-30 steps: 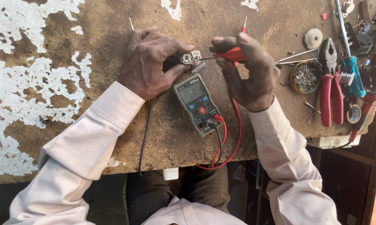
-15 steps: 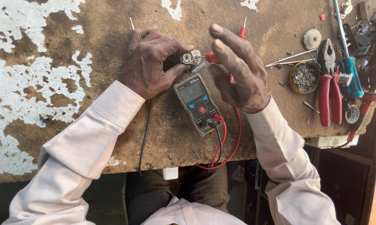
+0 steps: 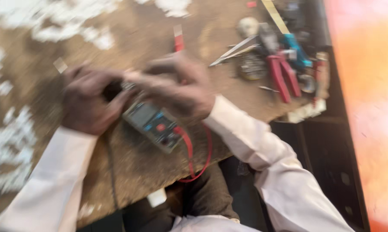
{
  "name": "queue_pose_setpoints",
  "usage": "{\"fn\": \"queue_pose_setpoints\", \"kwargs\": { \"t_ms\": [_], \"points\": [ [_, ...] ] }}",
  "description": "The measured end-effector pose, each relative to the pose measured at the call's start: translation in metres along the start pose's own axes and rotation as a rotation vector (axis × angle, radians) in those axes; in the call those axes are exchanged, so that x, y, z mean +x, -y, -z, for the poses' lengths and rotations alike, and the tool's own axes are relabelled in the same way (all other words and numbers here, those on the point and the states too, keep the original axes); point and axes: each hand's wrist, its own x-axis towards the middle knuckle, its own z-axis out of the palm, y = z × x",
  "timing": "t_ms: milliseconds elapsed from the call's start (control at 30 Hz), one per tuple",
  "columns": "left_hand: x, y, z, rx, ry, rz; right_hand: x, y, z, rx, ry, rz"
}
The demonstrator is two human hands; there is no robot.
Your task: The person uses a multimeter to test small electronic components on a workbench. They repeatedly touch the multimeter probes to different points on the components, observe the readings, and occasionally use a screwdriver to adjust or inspect the parts.
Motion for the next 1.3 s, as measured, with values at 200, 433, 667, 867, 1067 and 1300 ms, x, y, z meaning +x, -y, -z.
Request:
{"fn": "queue_pose_setpoints", "kwargs": {
  "t_ms": [200,433,667,867,1067,1300],
  "points": [
    [-0.017,0.024,-0.011,-0.037,0.002,-0.003,0.01,0.011,-0.002,0.062,0.185,-0.121],
    [-0.013,0.019,-0.008,-0.031,0.006,0.002,0.018,0.014,0.006,0.238,0.319,-0.332],
    [-0.021,0.028,-0.01,-0.023,0.012,0.008,0.013,0.009,-0.002,0.239,0.082,-0.065],
    [-0.018,0.026,-0.009,0.052,0.021,0.022,0.004,0.001,-0.019,0.288,0.035,-0.075],
    [-0.023,0.03,-0.01,0.047,0.006,-0.019,-0.009,-0.008,-0.022,0.149,0.109,-0.077],
    [-0.019,0.022,-0.004,0.036,0.02,-0.023,-0.01,-0.007,-0.025,0.12,0.017,-0.066]
  ]
}}
